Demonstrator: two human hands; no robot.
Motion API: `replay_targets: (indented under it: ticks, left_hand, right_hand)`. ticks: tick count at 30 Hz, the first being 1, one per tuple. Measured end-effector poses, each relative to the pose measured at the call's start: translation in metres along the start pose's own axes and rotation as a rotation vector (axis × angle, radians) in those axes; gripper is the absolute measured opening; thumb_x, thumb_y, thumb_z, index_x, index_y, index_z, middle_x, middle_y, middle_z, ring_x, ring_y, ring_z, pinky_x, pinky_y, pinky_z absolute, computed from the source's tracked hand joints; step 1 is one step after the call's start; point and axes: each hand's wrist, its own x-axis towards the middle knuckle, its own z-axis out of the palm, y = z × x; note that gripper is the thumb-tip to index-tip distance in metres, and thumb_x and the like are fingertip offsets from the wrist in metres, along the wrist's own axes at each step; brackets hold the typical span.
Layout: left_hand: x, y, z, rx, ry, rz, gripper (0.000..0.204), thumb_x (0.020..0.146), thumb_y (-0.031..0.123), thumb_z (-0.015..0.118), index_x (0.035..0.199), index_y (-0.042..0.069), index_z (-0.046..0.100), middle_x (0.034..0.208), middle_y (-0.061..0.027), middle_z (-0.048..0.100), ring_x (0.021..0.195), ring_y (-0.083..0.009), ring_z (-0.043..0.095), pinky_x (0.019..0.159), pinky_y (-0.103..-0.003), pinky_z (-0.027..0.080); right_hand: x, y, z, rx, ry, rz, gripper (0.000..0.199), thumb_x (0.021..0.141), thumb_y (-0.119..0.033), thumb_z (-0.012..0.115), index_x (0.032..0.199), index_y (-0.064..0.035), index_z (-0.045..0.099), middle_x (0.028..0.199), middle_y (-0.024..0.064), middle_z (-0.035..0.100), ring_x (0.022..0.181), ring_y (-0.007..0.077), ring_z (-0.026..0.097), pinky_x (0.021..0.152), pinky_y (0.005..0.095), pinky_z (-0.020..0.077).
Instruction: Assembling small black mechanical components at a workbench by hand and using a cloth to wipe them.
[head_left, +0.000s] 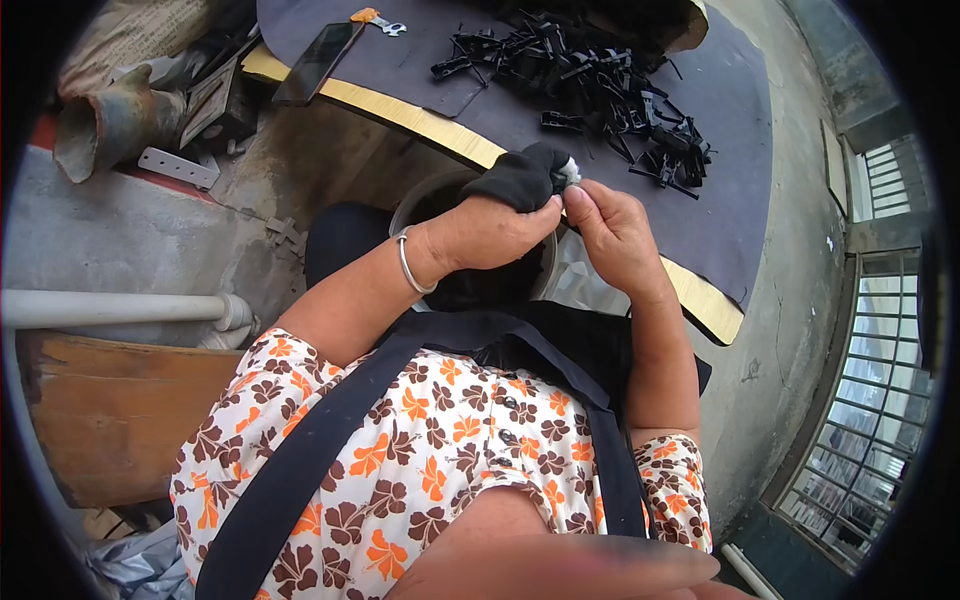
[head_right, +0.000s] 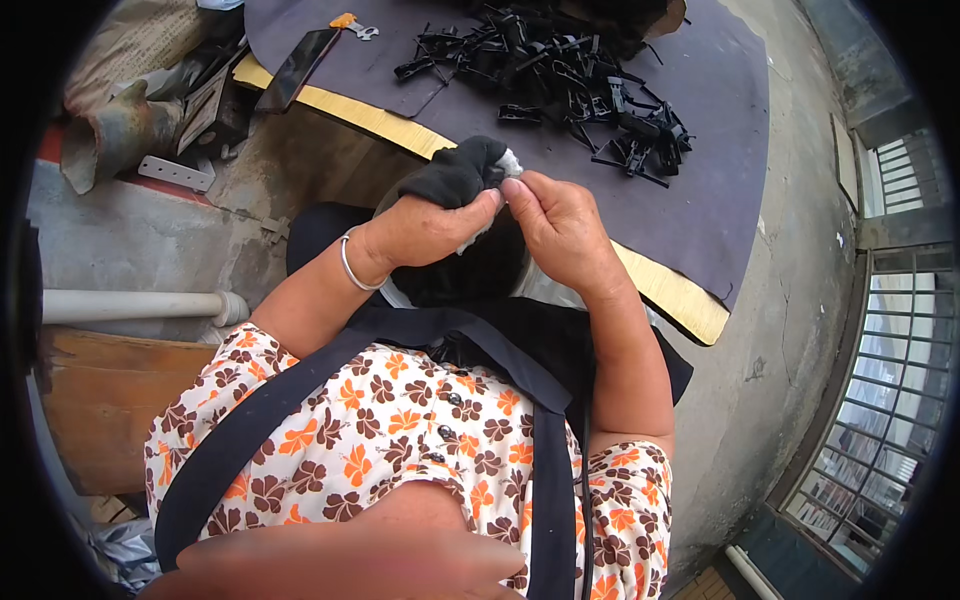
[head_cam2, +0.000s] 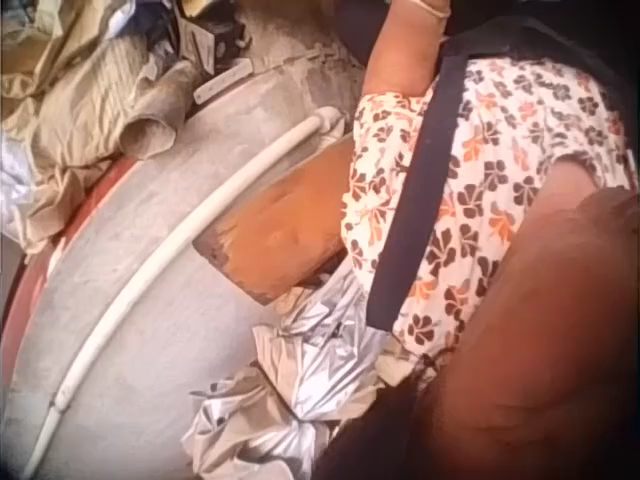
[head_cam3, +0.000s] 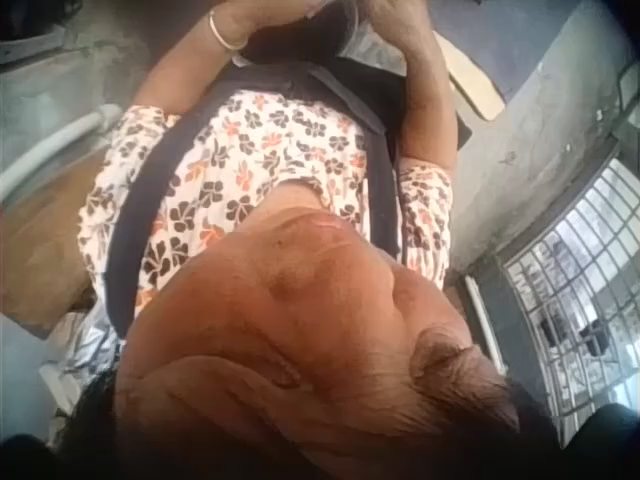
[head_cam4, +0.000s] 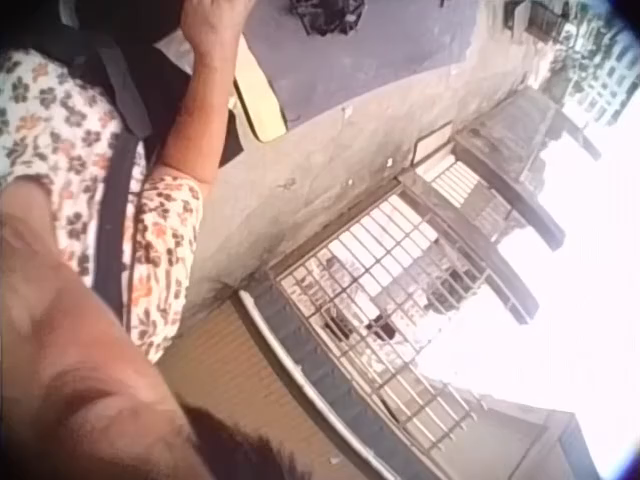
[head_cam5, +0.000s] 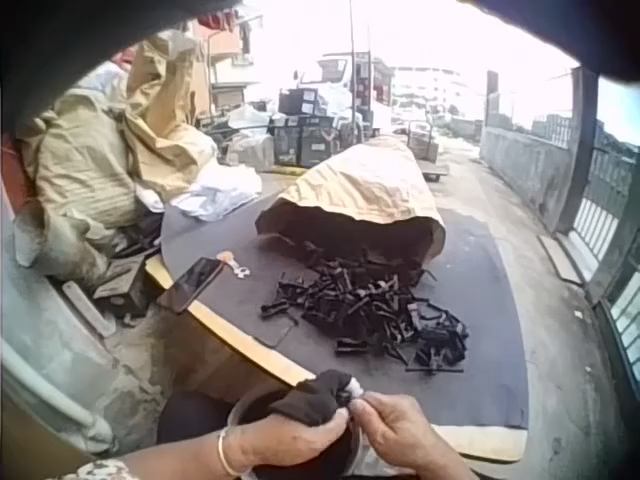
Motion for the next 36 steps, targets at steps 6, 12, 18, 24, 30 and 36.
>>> replay_targets:
  ticks: [6,12,18,24,30,36]
  left_hand:
    - [0.000,0.002,-0.002,0.401,-0.134,0.202,0.010,0.079,0.003,0.058,0.088,-0.002,0.058,0.105,-0.0185,0.056,0.092,-0.0323,0.056,0.080,-0.036,0.046]
    - [-0.010,0.008,-0.010,0.866,-0.038,0.278,0.018,0.077,0.009,0.063,0.092,-0.001,0.063,0.097,-0.0125,0.062,0.092,-0.0292,0.058,0.080,-0.036,0.046]
    - [0.009,0.007,0.001,0.841,0.126,0.396,0.014,0.075,0.008,0.065,0.087,0.001,0.064,0.087,-0.0117,0.064,0.082,-0.0286,0.061,0.073,-0.036,0.048]
    - [0.003,0.019,-0.010,0.970,-0.106,0.286,0.013,0.074,0.006,0.066,0.086,0.002,0.064,0.088,-0.0123,0.063,0.084,-0.0288,0.060,0.073,-0.035,0.048]
    - [0.011,0.014,-0.005,0.773,0.227,0.451,0.020,0.080,0.018,0.060,0.077,-0.002,0.062,0.087,-0.0155,0.062,0.082,-0.0303,0.059,0.072,-0.038,0.047]
    - [0.027,-0.008,0.002,0.604,-0.005,0.176,0.021,0.081,0.016,0.058,0.090,-0.003,0.060,0.086,-0.0173,0.062,0.075,-0.0333,0.058,0.070,-0.036,0.047]
  right_hand:
    - [-0.005,-0.001,-0.001,0.047,0.016,-0.028,0.029,0.093,-0.022,0.052,0.078,0.0027,0.053,0.064,0.0006,0.048,0.063,0.0069,0.041,0.058,0.0240,0.0393]
    - [-0.018,0.019,-0.067,-0.687,0.763,0.045,0.024,0.086,-0.018,0.059,0.077,0.0028,0.053,0.057,0.0094,0.048,0.052,0.0184,0.038,0.051,0.0300,0.0372]
    - [-0.012,0.021,-0.045,-0.590,0.527,-0.356,0.008,0.081,-0.006,0.060,0.081,-0.0012,0.053,0.068,0.0128,0.056,0.058,0.0308,0.054,0.056,0.0337,0.0448]
    - [-0.012,0.007,-0.032,-0.626,0.503,-0.504,0.010,0.079,-0.003,0.062,0.080,-0.0032,0.052,0.068,0.0108,0.055,0.059,0.0284,0.055,0.052,0.0331,0.0443]
    - [-0.009,0.001,-0.017,-0.740,0.448,-0.570,0.014,0.071,0.000,0.064,0.078,-0.0045,0.052,0.062,0.0086,0.051,0.055,0.0268,0.052,0.051,0.0353,0.0437]
    - [-0.007,0.000,-0.004,-0.601,0.325,-0.693,0.014,0.071,0.002,0.062,0.080,-0.0038,0.054,0.066,0.0094,0.053,0.057,0.0263,0.054,0.052,0.0328,0.0453]
